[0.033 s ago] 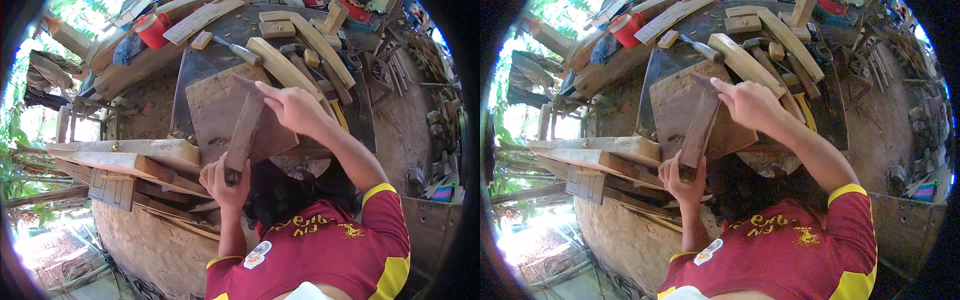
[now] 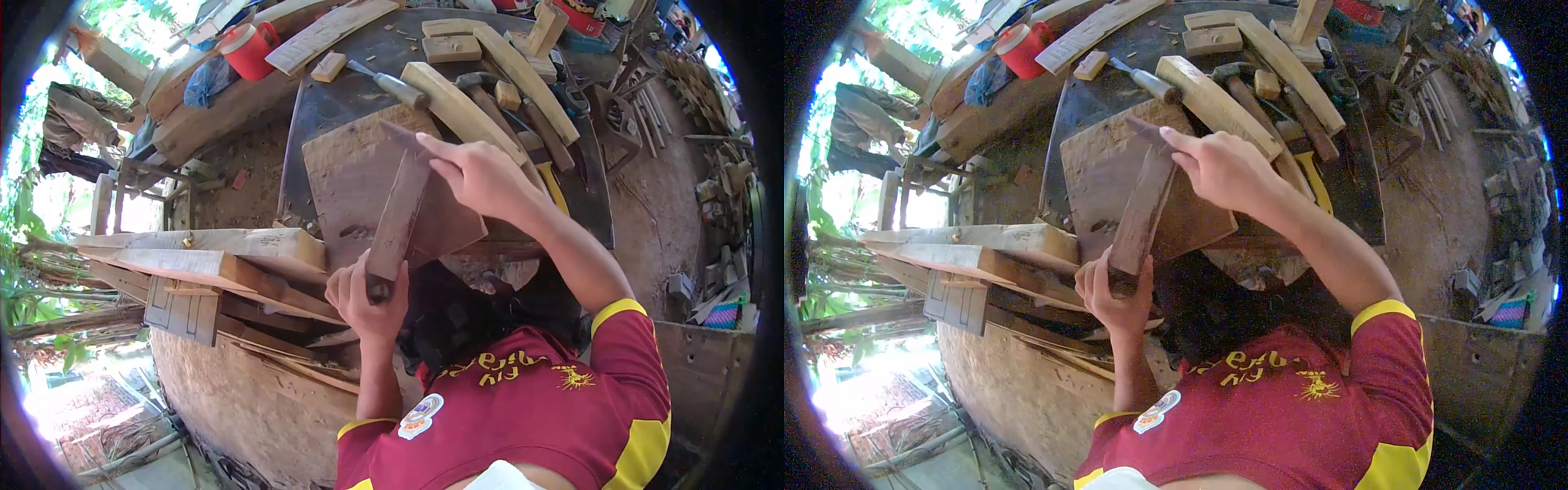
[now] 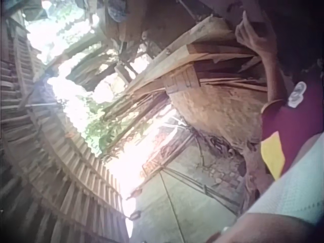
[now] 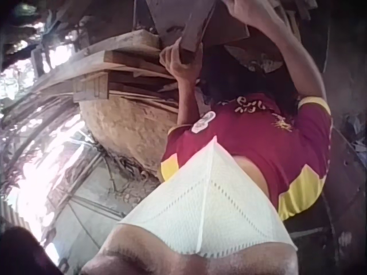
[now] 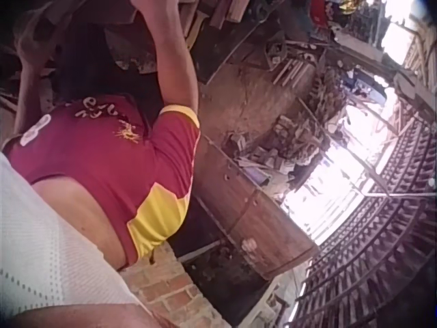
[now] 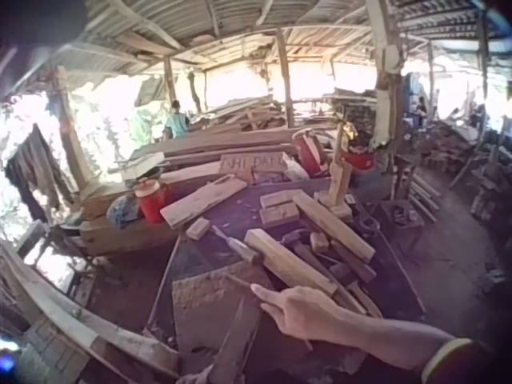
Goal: The person uses a chisel and a wooden mallet to carve a rectangular piece of wood on a workbench. They repeatedly strike the chisel to remove wood shavings and shape the piece, occasionally adjusting the wood's position.
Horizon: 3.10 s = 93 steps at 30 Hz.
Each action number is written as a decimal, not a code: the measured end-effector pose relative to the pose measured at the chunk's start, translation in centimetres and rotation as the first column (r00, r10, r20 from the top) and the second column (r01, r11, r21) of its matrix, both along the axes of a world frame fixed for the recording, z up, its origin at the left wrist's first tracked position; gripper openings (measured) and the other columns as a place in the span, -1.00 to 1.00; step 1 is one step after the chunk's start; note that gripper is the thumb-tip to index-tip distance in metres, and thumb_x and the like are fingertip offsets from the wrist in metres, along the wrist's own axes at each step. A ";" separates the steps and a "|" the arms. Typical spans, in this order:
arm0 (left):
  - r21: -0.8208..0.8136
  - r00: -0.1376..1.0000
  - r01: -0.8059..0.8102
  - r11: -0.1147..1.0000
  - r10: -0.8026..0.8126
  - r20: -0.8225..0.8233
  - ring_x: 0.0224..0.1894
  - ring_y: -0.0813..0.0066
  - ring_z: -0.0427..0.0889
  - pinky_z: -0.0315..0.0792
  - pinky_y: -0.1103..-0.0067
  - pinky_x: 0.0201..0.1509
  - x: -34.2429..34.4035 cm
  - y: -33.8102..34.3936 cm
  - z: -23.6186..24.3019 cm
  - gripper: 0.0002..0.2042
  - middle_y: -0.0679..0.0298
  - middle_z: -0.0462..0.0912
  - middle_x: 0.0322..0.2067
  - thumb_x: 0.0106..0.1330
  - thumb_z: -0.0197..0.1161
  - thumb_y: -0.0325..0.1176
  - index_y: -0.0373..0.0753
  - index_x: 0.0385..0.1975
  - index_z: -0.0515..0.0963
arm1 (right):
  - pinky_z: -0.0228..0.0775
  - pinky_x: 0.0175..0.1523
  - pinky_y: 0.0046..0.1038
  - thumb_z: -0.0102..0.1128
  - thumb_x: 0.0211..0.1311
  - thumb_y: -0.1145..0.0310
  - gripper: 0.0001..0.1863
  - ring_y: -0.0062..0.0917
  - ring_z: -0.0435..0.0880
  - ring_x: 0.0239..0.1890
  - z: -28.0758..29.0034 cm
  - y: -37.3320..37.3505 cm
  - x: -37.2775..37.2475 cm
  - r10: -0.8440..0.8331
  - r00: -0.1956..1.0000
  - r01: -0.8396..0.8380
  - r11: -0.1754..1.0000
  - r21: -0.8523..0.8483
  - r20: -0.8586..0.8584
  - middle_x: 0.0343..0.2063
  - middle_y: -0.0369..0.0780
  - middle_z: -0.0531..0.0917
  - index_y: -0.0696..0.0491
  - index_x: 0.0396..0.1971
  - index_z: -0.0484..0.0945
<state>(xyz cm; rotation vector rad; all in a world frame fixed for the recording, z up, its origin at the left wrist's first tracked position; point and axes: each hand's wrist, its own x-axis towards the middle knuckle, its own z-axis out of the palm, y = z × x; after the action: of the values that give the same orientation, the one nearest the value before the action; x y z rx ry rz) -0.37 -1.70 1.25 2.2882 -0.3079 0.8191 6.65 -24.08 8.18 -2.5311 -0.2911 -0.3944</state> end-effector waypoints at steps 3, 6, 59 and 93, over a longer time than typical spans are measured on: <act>-0.003 1.000 -0.008 1.000 0.008 0.018 -0.24 0.20 0.49 0.32 0.36 -0.06 0.2 -0.1 -0.2 -0.56 0.25 0.57 -0.36 -0.16 0.53 -0.29 -0.23 -0.22 0.59 | 0.42 -0.50 -0.13 0.01 0.30 0.27 -0.64 -0.11 0.61 -0.56 -0.7 2.3 -3.4 0.224 0.969 -0.217 0.973 0.076 -0.106 -0.64 0.00 0.57 -0.05 0.09 0.46; 0.000 1.000 -0.019 1.000 0.019 0.016 -0.24 0.23 0.50 0.34 0.38 -0.09 0.1 0.1 -0.5 -0.47 0.25 0.57 -0.35 -0.17 0.55 -0.25 -0.25 -0.14 0.55 | 0.44 -0.47 -0.11 0.00 0.31 0.26 -0.61 -0.10 0.62 -0.53 -0.5 4.1 -7.1 0.401 0.894 -0.391 0.916 0.090 -0.197 -0.59 -0.02 0.59 -0.11 0.13 0.43; -0.031 0.996 -0.078 0.996 0.077 -0.052 -0.25 0.20 0.52 0.32 0.39 -0.06 0.4 1.2 -0.7 -0.46 0.19 0.63 -0.32 -0.10 0.52 -0.26 -0.32 -0.08 0.55 | 0.51 -0.41 -0.13 0.06 0.23 0.32 -0.62 -0.11 0.65 -0.52 -0.2 3.9 -1.9 0.353 0.915 -0.357 0.934 0.018 -0.197 -0.63 -0.03 0.61 -0.11 0.07 0.50; -0.084 0.999 -0.038 0.996 0.036 -0.035 -0.06 0.09 0.44 0.28 0.26 0.05 -0.1 2.2 -1.4 -0.58 0.13 0.55 -0.13 -0.10 0.53 -0.32 -0.27 -0.23 0.53 | 0.42 -0.45 -0.16 0.12 0.24 0.33 -0.51 -0.12 0.62 -0.54 -0.3 6.0 -4.1 0.440 0.853 -0.410 0.898 0.159 -0.282 -0.63 -0.04 0.57 -0.08 0.21 0.37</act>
<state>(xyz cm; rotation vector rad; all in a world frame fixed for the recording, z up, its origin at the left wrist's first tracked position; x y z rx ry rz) -0.49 0.51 -0.13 2.2316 -0.2118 0.7961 2.52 -18.13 7.84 -2.3009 -0.6754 0.1641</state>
